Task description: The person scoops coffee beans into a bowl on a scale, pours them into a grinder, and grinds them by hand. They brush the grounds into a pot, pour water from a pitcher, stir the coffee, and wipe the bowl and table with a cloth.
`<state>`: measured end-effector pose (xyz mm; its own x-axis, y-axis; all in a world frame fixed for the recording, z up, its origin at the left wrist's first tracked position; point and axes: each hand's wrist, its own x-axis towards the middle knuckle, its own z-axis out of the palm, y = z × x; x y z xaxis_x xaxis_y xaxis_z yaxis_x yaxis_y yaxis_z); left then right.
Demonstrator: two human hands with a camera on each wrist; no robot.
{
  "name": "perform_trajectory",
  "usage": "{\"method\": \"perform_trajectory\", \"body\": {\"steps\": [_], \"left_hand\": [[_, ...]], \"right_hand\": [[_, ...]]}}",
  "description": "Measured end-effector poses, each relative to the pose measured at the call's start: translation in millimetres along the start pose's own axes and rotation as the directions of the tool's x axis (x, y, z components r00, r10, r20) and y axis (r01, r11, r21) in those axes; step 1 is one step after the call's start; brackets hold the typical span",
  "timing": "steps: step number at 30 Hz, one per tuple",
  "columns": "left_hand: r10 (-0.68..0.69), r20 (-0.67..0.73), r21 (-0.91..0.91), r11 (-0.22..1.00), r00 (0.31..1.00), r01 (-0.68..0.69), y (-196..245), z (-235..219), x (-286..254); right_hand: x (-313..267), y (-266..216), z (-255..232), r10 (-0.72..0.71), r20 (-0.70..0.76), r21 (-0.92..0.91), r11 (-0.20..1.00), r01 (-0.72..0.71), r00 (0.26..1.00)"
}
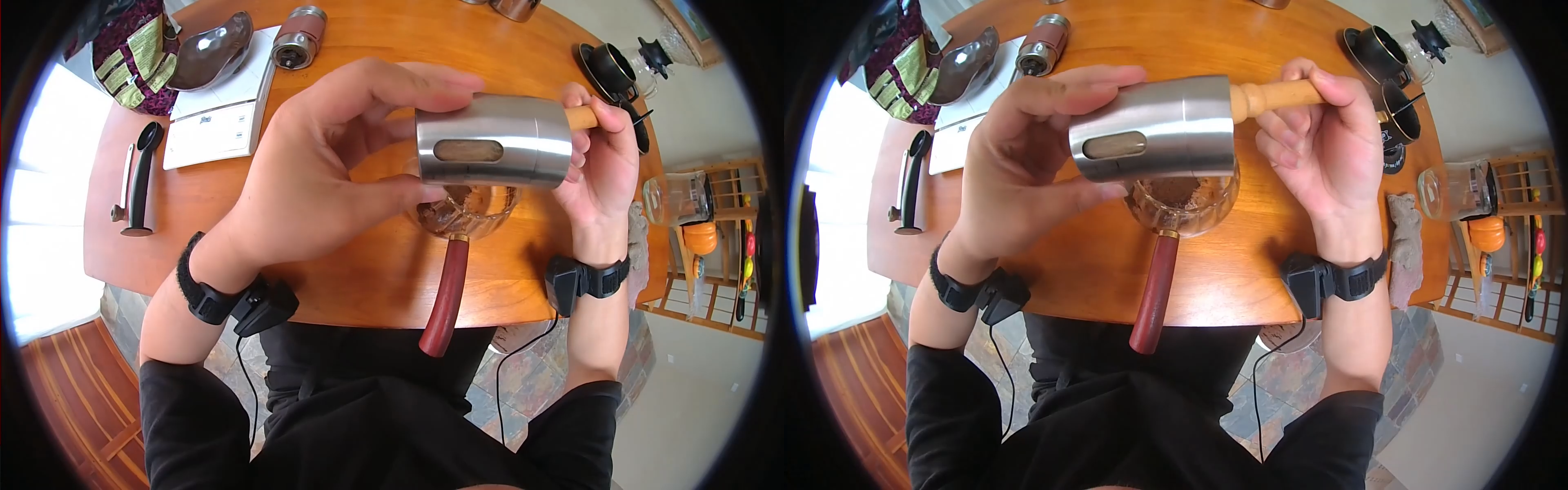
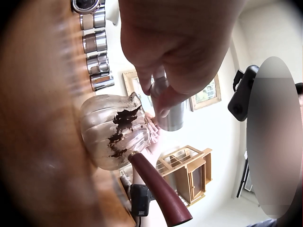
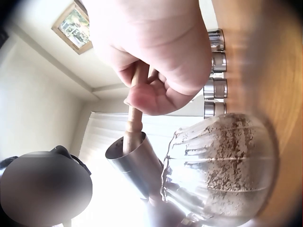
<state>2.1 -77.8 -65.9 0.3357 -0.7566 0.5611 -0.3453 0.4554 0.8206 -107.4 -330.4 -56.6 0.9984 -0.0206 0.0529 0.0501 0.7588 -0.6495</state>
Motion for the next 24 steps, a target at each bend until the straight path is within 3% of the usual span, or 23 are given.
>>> {"method": "perform_trajectory", "body": {"steps": [7,12,15,19,21,22,24], "left_hand": [[0.018,-0.056,0.001,1.000,0.998,-0.018,-2.1,-2.9,0.6],[-0.007,-0.059,-0.011,1.000,0.998,0.006,-2.7,-3.8,-0.8],[-0.016,-0.041,0.031,0.999,0.999,0.018,-2.2,-3.9,-0.4],[-0.019,-0.077,0.003,1.000,0.997,0.019,-3.2,-4.4,0.1],[-0.015,-0.081,-0.012,1.000,0.997,0.014,-3.9,-4.2,0.4],[-0.010,-0.080,-0.012,1.000,0.997,0.009,-4.4,-4.1,0.3],[-0.005,-0.081,-0.012,1.000,0.997,0.004,-5.0,-4.1,0.1]], "right_hand": [[-3.5,-3.1,4.0,-0.171,0.019,-0.293,0.941,0.169,0.985],[-4.9,-3.5,9.6,-0.307,0.132,-0.512,0.793,0.330,0.943],[-6.1,-4.0,9.2,-0.317,0.142,-0.564,0.753,0.340,0.938],[-1.9,-8.2,-0.2,-0.307,0.089,-0.409,0.856,0.316,0.948],[-0.8,-12.2,-6.7,-0.215,0.010,-0.238,0.948,0.211,0.976],[-0.2,-13.9,-9.6,-0.216,0.011,-0.239,0.947,0.212,0.976],[1.8,-16.0,-14.0,-0.086,0.003,-0.060,0.994,0.086,0.996]]}}
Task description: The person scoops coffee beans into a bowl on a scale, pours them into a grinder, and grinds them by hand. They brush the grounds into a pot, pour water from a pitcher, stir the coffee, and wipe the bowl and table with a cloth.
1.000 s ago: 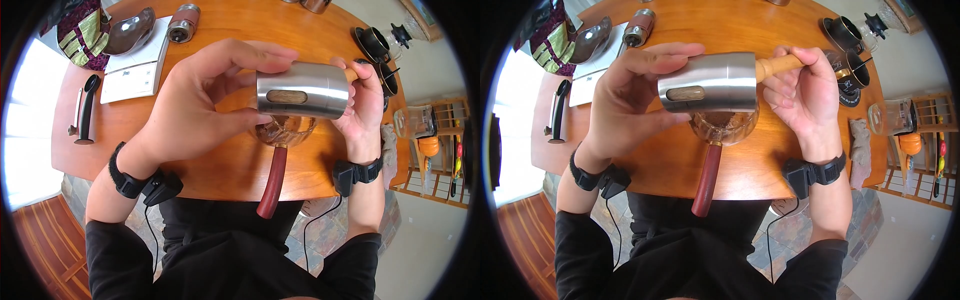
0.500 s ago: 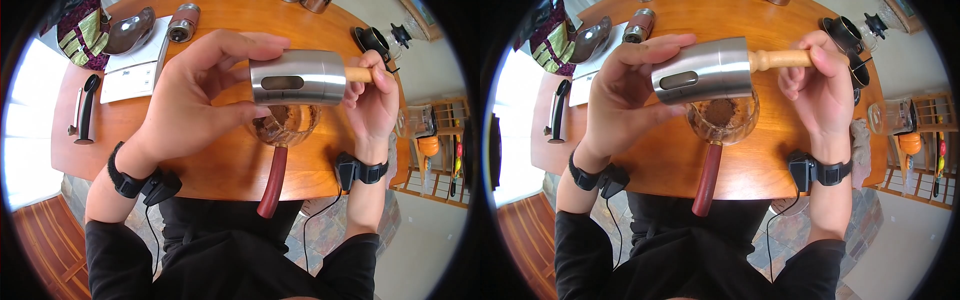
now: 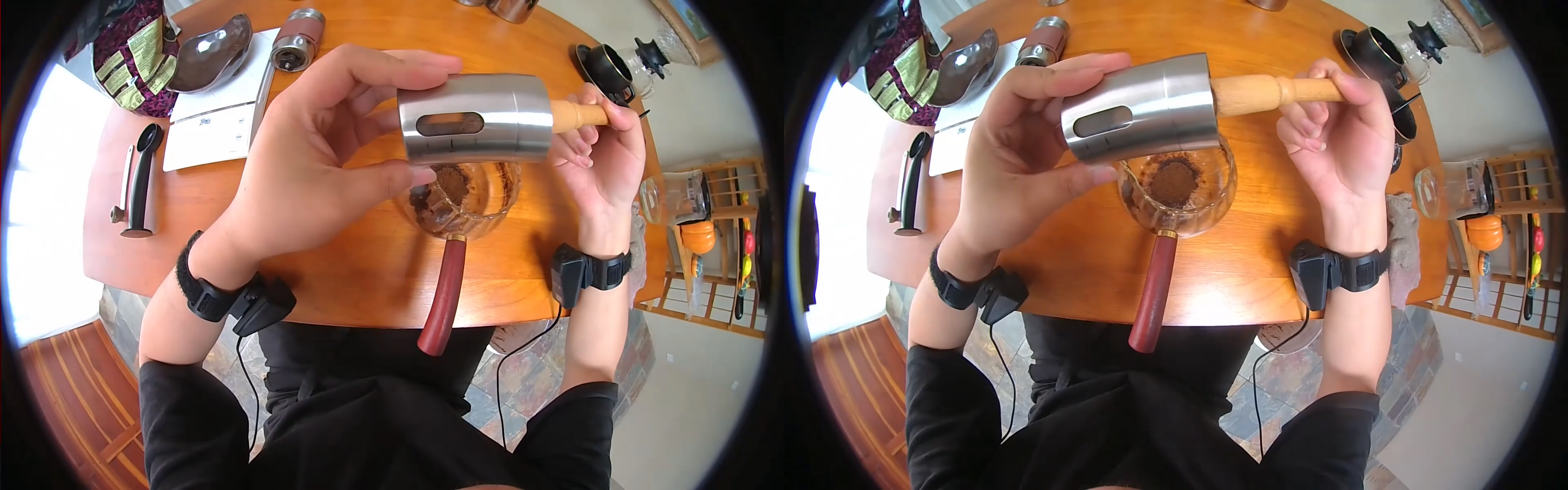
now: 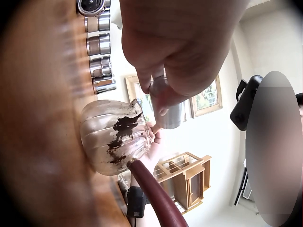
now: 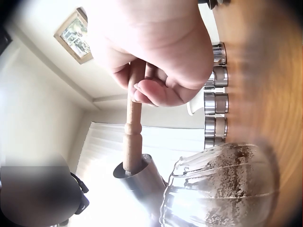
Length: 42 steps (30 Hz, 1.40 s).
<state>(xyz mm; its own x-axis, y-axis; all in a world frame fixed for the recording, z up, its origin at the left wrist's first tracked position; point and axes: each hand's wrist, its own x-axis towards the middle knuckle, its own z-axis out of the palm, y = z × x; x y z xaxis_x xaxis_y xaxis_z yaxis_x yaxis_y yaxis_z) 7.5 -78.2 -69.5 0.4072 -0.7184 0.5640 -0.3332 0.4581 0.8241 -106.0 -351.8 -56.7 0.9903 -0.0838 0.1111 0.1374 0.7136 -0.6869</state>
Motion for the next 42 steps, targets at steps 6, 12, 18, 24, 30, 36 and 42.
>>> {"method": "perform_trajectory", "body": {"steps": [6,12,18,24,30,36,42], "left_hand": [[-0.052,0.045,-0.013,0.999,0.998,0.052,4.3,4.5,-0.7],[-0.027,0.028,-0.014,1.000,0.999,0.027,1.3,2.8,-0.6],[-0.055,0.002,-0.018,0.998,0.999,0.055,4.3,2.3,-0.4],[-0.105,-0.012,-0.042,0.994,0.994,0.104,6.0,1.0,-1.3],[-0.157,-0.003,-0.046,0.987,0.988,0.157,6.7,0.0,-0.4],[-0.210,-0.067,-0.116,0.973,0.975,0.201,7.3,0.8,-0.1],[-0.125,-0.007,0.060,0.990,0.992,0.125,7.8,-0.4,1.1]], "right_hand": [[1.0,11.6,3.3,0.130,0.015,0.073,0.989,-0.131,0.991],[-1.0,14.1,7.5,0.095,0.009,0.015,0.995,-0.095,0.995],[-4.0,13.8,16.8,-0.026,0.035,-0.259,0.965,0.035,0.999],[-5.7,12.9,20.1,-0.175,0.047,-0.350,0.919,0.181,0.983],[-9.4,13.8,23.7,-0.360,0.105,-0.537,0.764,0.357,0.927],[-11.9,15.0,29.8,-0.418,0.117,-0.702,0.607,0.373,0.901],[-8.3,-2.4,3.3,-0.254,0.248,-0.698,0.622,0.354,0.935]]}}
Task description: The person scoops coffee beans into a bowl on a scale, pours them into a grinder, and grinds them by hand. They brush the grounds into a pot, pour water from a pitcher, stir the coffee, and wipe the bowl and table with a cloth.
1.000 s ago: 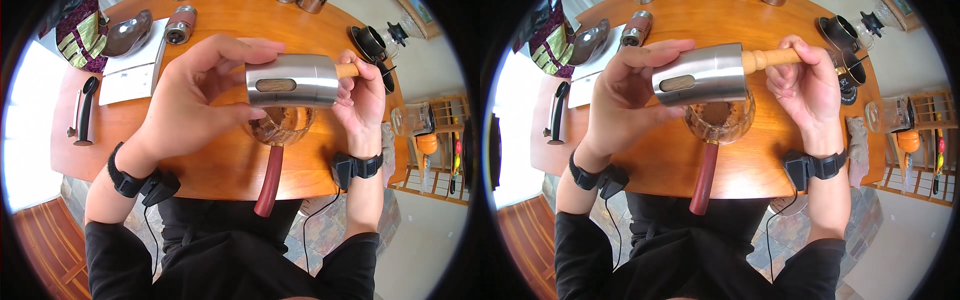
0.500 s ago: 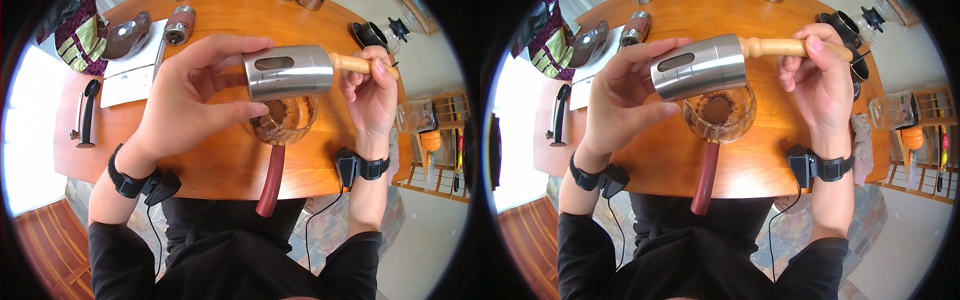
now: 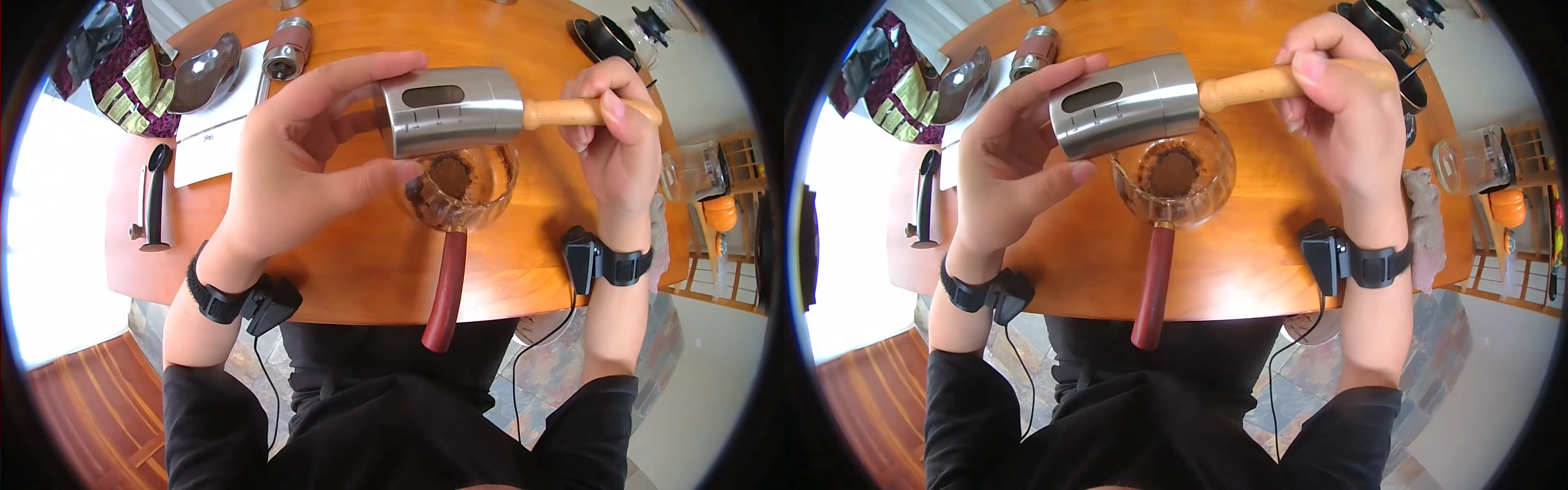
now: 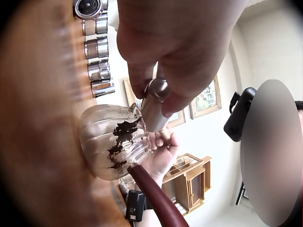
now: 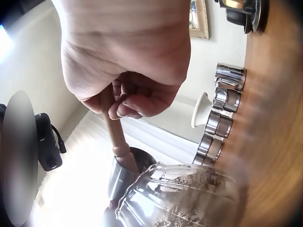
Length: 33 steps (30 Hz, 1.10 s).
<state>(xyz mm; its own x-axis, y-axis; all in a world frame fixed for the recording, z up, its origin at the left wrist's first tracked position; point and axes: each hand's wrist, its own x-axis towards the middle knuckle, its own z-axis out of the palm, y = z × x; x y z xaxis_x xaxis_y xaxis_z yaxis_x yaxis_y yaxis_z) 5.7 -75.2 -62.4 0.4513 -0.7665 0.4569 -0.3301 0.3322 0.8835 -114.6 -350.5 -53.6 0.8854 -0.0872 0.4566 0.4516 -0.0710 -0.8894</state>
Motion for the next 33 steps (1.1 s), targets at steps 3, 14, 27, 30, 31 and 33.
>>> {"method": "perform_trajectory", "body": {"steps": [3,14,27,30,31,33], "left_hand": [[-0.024,0.070,0.001,1.000,0.997,0.024,3.7,4.0,-0.5],[-0.034,-0.057,-0.113,0.993,0.998,0.027,3.3,-6.3,-1.0],[-0.130,-0.006,-0.169,0.977,0.991,0.127,7.3,-2.1,-0.7],[-0.024,-0.009,-0.249,0.968,1.000,0.021,0.4,-8.6,-1.1],[-0.035,-0.013,-0.254,0.967,0.999,0.030,3.3,-8.0,-2.7],[-0.180,-0.067,-0.078,0.982,0.981,0.174,10.4,-6.4,-2.2]], "right_hand": [[-1.8,3.4,2.5,0.078,0.051,0.234,0.968,-0.088,0.996],[-1.1,-2.1,32.7,0.032,-0.179,0.145,0.989,-0.006,0.983],[-1.9,6.4,32.4,0.063,0.003,0.506,0.861,-0.056,0.998],[-2.9,5.0,32.7,-0.012,-0.057,0.309,0.951,0.029,0.998],[-1.3,4.3,27.3,-0.093,-0.019,0.175,0.980,0.095,0.995],[0.7,1.7,20.3,-0.162,0.020,0.043,0.986,0.161,0.987]]}}
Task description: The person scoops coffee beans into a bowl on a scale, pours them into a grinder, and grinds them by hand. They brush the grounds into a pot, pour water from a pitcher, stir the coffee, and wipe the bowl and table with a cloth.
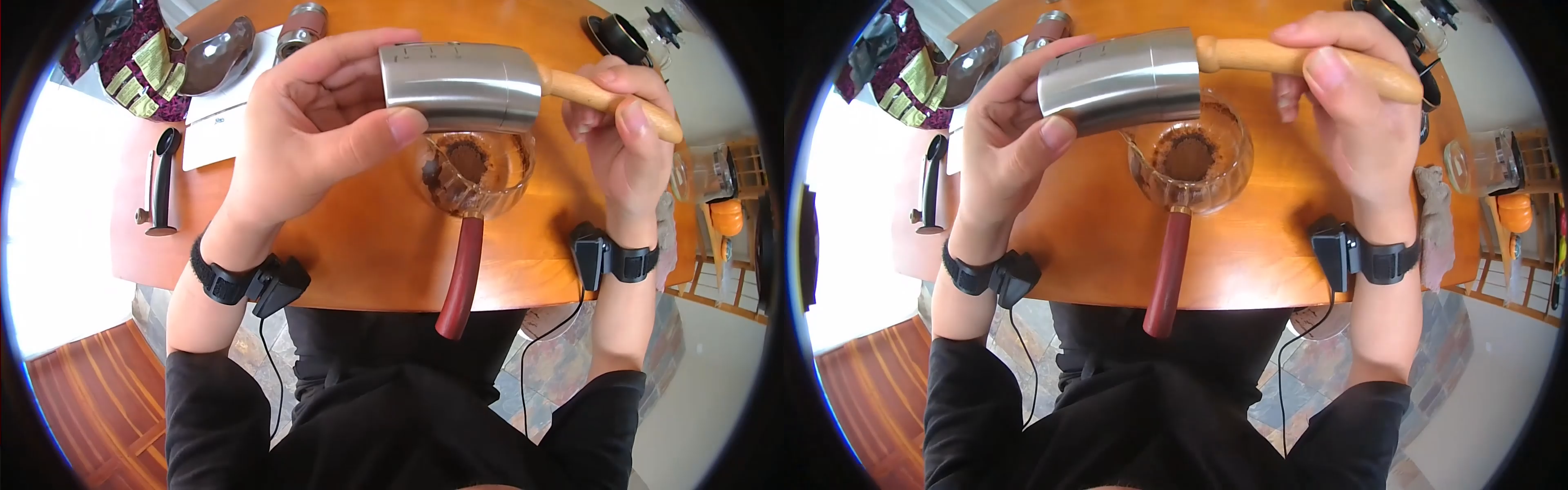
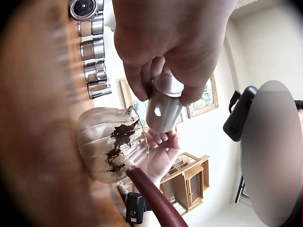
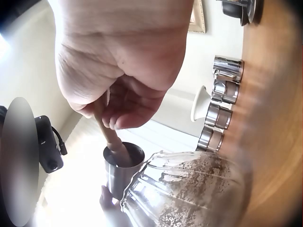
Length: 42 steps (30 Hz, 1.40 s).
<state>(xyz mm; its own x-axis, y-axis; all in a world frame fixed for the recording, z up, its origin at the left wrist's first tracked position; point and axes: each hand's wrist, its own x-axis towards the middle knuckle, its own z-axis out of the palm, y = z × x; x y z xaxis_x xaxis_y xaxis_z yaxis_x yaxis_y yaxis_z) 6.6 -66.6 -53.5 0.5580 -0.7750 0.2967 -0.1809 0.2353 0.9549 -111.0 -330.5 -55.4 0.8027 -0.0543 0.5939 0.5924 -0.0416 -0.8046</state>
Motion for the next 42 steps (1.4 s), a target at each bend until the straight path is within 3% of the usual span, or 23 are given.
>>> {"method": "perform_trajectory", "body": {"steps": [4,5,9,15,21,22,24,25,27,30,33,36,38,39,41,42], "left_hand": [[0.027,0.030,0.088,0.996,0.999,-0.029,3.7,3.6,-1.3],[0.055,0.082,0.121,0.990,0.995,-0.065,4.2,1.1,-0.4],[0.098,0.073,0.106,0.989,0.992,-0.106,3.6,6.0,3.2],[0.215,0.209,0.281,0.921,0.954,-0.269,20.4,1.3,11.5],[0.242,0.267,0.388,0.859,0.933,-0.334,43.4,6.3,16.6],[0.177,0.114,0.454,0.866,0.978,-0.209,56.1,24.1,15.0],[0.115,-0.046,0.499,0.864,0.992,-0.076,59.1,24.0,15.2],[0.155,0.084,0.389,0.904,0.984,-0.176,51.0,6.3,18.1],[0.212,0.204,0.262,0.929,0.956,-0.262,43.6,-2.8,19.0],[0.240,0.211,0.267,0.918,0.948,-0.292,45.9,17.2,18.2],[0.144,0.170,0.414,0.887,0.975,-0.203,50.2,16.6,16.8],[0.215,0.227,0.321,0.904,0.950,-0.282,37.8,2.4,18.2],[0.091,0.126,0.324,0.937,0.988,-0.128,38.3,7.8,13.2],[0.090,0.136,0.328,0.936,0.987,-0.131,38.9,10.5,10.3],[-0.071,0.023,0.218,0.974,0.997,0.064,38.8,13.8,6.9],[-0.073,0.036,0.228,0.972,0.997,0.063,34.6,10.5,7.7]], "right_hand": [[-2.8,-0.6,-10.9,-0.007,-0.021,-0.088,0.996,0.005,1.000],[-2.6,-2.8,-14.3,0.041,-0.008,-0.050,0.998,-0.042,0.999],[-1.2,-5.5,-13.6,0.129,-0.018,0.015,0.992,-0.128,0.992],[1.5,-6.5,-26.9,0.105,-0.078,0.151,0.984,-0.092,0.991],[0.4,-0.4,-39.0,0.106,-0.085,0.088,0.991,-0.099,0.991],[1.3,0.0,-37.3,0.104,-0.083,0.088,0.991,-0.097,0.991],[2.0,-0.5,-33.5,0.109,-0.131,0.106,0.990,-0.095,0.985],[2.2,-1.4,-32.1,0.108,-0.130,0.105,0.990,-0.094,0.986],[3.3,-3.4,-29.9,0.111,-0.124,0.220,0.972,-0.081,0.986],[-5.6,-8.1,-38.1,0.138,-0.120,0.194,0.974,-0.113,0.983],[-3.5,-7.4,-39.3,0.149,-0.129,0.284,0.953,-0.107,0.980],[1.4,-4.9,-41.7,0.158,-0.122,0.412,0.906,-0.095,0.980],[1.1,-3.7,-41.7,0.202,-0.135,0.470,0.875,-0.117,0.970],[1.0,-2.3,-40.7,0.246,-0.142,0.529,0.838,-0.136,0.959],[1.6,1.6,-33.8,0.215,-0.116,0.492,0.861,-0.132,0.970],[2.2,2.4,-28.2,0.199,-0.116,0.469,0.875,-0.123,0.973]]}}
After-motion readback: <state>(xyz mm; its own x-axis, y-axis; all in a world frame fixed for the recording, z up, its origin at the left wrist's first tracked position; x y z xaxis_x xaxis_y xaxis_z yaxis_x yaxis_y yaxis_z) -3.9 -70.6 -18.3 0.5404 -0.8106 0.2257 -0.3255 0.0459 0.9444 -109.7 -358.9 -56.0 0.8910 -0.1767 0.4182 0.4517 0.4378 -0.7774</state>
